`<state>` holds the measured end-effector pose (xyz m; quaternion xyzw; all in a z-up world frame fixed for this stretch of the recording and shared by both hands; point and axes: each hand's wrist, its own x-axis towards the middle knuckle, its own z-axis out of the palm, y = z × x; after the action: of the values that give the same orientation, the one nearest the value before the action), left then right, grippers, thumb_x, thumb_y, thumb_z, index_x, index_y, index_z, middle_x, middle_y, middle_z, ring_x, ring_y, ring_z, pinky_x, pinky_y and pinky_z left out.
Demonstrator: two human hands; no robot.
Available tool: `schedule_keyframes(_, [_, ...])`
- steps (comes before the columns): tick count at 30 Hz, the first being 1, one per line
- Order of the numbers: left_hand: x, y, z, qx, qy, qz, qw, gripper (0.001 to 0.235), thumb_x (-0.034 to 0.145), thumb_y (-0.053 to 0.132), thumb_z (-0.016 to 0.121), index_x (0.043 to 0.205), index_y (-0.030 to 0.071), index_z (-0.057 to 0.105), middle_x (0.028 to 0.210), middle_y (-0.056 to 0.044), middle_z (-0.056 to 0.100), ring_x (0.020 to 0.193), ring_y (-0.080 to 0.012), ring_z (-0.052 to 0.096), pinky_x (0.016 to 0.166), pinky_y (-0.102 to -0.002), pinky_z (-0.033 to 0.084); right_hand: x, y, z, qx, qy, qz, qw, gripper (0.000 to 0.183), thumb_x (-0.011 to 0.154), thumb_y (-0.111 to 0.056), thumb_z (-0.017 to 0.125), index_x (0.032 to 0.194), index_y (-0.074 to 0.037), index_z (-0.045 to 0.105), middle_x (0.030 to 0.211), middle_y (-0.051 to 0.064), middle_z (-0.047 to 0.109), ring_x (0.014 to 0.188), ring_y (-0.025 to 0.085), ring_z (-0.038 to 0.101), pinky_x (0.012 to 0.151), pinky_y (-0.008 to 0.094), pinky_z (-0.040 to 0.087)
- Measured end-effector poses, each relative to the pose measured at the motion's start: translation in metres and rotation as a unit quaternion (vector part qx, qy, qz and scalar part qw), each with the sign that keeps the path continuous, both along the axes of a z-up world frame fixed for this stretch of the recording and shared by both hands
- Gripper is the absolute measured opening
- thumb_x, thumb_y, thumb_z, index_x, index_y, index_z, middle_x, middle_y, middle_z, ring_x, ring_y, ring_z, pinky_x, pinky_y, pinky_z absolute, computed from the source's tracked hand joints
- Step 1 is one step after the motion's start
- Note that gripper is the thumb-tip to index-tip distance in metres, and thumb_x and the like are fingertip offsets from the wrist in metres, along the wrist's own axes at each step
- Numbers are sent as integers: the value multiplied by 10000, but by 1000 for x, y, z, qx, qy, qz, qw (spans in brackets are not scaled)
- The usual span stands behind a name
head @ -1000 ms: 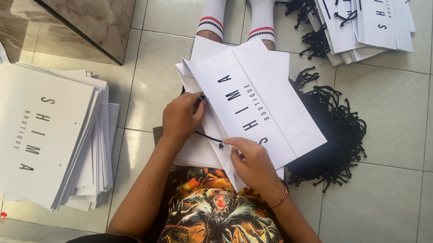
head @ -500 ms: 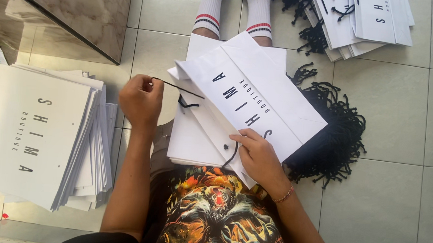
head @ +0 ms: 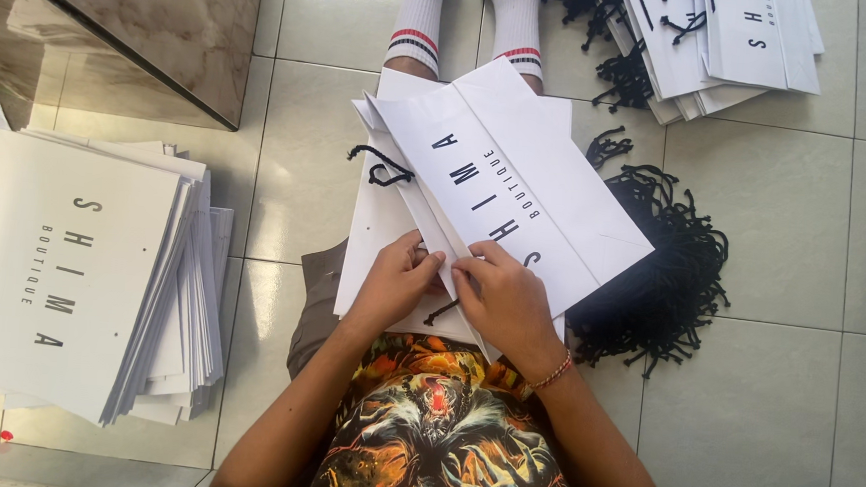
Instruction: The person sits on the floor and threads black drawstrings through the holes of white paper shopping bags. They pull the strings through, tie knots, and stack the finished bags on their lap.
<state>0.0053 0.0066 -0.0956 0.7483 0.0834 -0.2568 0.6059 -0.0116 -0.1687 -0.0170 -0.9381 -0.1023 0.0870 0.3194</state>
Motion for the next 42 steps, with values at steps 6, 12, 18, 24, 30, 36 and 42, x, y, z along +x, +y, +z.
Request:
schedule_keyframes(6, [6,4,-33,7,-2,50,999,391,995,117,577,1336,-73,595,810,-171,738,702,-240,724,702,-396,614,-2,8,16,26,-49,13,998,103,939,-68,693,945,31,722,1310,180,556,1147,347,670,808,424,648])
schedule_keyframes(12, [21,4,37,-26,52,111,992,166,913,75,463,967,78,619,664,2,518,546,-107,454,512,-260,444,-46,-4,43,254,7,46,966,117,944,-95,592,918,-22,680,1301,141,541,1120,207,564,866,294,584])
schedule_keyframes(18, [30,2,54,-41,79,114,989,280,884,88,453,1076,68,656,781,-35,608,659,-147,553,524,-280,558,-61,-20,32,333,169,-42,927,190,999,-177,610,977,-30,729,1076,43,609,492,43,362,465,185,318])
schedule_keyframes(24, [27,-2,65,-159,81,169,969,391,905,85,544,1292,70,599,545,10,494,363,-119,457,335,-242,269,-64,-36,3,302,407,-190,841,639,962,-484,440,1027,24,823,819,163,799,613,201,714,578,237,587])
schedule_keyframes(30, [21,5,38,-182,41,157,970,549,971,101,560,1489,-15,422,863,-196,700,403,-170,581,330,-275,473,-56,-36,-40,625,154,-348,682,677,973,-84,500,1545,-209,160,1281,263,606,964,443,731,738,547,663])
schedule_keyframes(36, [10,4,65,-137,-11,73,988,363,979,83,588,1317,-25,661,807,-174,733,381,-91,471,367,-213,365,-8,-51,-10,458,-120,-365,801,938,768,132,412,1620,-4,44,1646,307,176,1537,431,174,1269,584,106])
schedule_keyframes(42, [30,22,46,28,-80,93,992,310,948,247,735,1203,74,764,1010,-160,786,653,-206,656,547,-301,524,83,-164,-50,527,-247,-296,757,580,1181,-182,501,1633,-192,138,1627,241,311,1473,391,472,1229,555,435])
